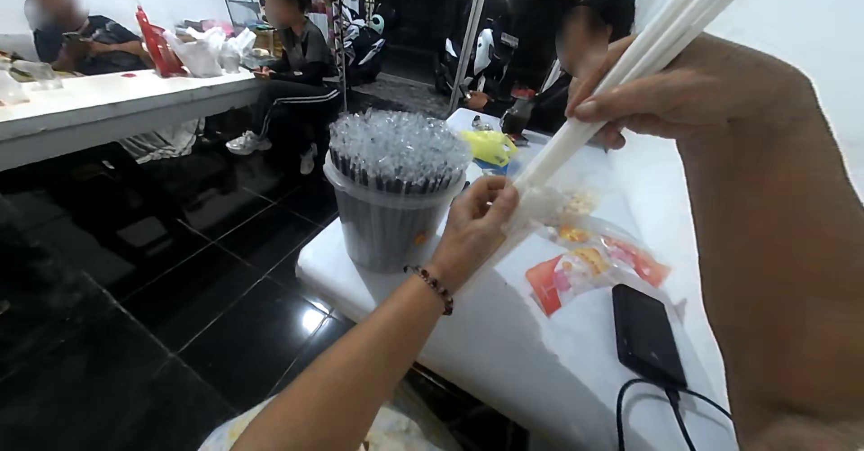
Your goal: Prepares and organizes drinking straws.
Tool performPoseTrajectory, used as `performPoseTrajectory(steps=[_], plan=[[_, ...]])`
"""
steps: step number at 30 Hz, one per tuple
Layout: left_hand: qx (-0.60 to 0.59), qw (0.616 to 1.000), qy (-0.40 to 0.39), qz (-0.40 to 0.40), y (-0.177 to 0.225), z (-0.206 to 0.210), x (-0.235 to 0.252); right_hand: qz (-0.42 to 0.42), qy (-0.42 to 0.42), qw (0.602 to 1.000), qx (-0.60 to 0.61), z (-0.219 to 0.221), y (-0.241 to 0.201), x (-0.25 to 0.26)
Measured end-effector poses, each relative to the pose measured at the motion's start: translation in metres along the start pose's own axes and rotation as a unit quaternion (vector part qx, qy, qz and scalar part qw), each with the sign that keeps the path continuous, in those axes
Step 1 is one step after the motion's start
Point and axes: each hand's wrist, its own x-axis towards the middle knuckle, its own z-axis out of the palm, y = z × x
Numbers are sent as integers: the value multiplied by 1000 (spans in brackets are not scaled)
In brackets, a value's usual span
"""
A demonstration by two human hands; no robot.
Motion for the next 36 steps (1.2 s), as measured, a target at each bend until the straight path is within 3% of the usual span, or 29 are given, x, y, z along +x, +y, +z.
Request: performPoseTrajectory(steps=[5, 18, 26, 33, 36], plan=[[-48, 999, 15, 7, 11, -9, 7, -5, -10, 1000, -5, 0, -1, 1], [-9, 999, 24, 28, 22, -8, 20, 43, -23, 995, -89, 25, -7, 8], [32, 998, 41, 23, 23, -9, 13, 15, -35, 996, -81, 35, 18, 9], [41, 996, 76, 16, 20, -5, 14, 79, 49, 994, -62, 29, 5, -2], [45, 995, 83, 23, 19, -3, 15, 36, 145, 983, -105, 20, -6, -11]])
